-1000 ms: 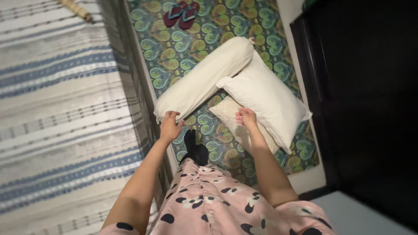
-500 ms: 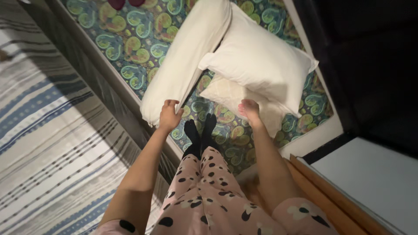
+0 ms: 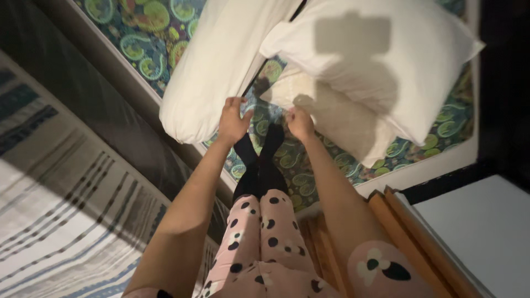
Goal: The person picks up pillows from the floor and bed, brushes them with a small whisk broom, and pulls pillowcases onto them by hand. They then arrange the covered pillows and a long cylindrical bolster pillow on the bed.
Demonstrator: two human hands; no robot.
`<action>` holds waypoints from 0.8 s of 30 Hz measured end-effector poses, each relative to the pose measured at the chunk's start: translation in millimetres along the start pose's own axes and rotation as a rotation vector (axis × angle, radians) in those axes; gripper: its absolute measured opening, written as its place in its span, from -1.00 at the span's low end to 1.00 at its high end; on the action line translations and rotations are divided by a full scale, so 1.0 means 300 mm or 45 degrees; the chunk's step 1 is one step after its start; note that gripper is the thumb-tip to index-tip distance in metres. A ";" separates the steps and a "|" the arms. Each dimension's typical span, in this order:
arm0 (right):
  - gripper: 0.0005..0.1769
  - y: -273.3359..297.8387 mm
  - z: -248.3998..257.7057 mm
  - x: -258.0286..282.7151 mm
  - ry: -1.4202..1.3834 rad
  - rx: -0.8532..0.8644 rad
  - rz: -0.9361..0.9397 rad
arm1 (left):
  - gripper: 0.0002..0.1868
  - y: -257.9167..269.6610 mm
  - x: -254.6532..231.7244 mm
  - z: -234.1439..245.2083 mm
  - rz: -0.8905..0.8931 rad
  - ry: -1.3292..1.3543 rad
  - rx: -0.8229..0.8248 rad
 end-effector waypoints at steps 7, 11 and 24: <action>-0.54 -0.261 -0.198 -0.005 0.336 0.176 0.175 | -0.61 -0.184 0.259 -0.166 0.112 -0.009 0.023; -0.39 -0.406 -0.272 -0.004 0.485 0.105 0.503 | -0.51 -0.228 0.375 -0.213 0.065 -0.002 -0.033; -0.52 -0.393 -0.348 -0.144 1.018 0.437 0.707 | -0.36 -0.215 0.497 -0.229 0.147 -0.131 0.208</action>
Point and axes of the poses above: each hand's wrist, its own y-axis away from the middle knuckle, its own z-axis out of the back of the hand, x = y × z, the point moved 6 cm from there along -y, towards the middle knuckle, and after that the axes turned 6 degrees about -x, right-handed, at the moved point
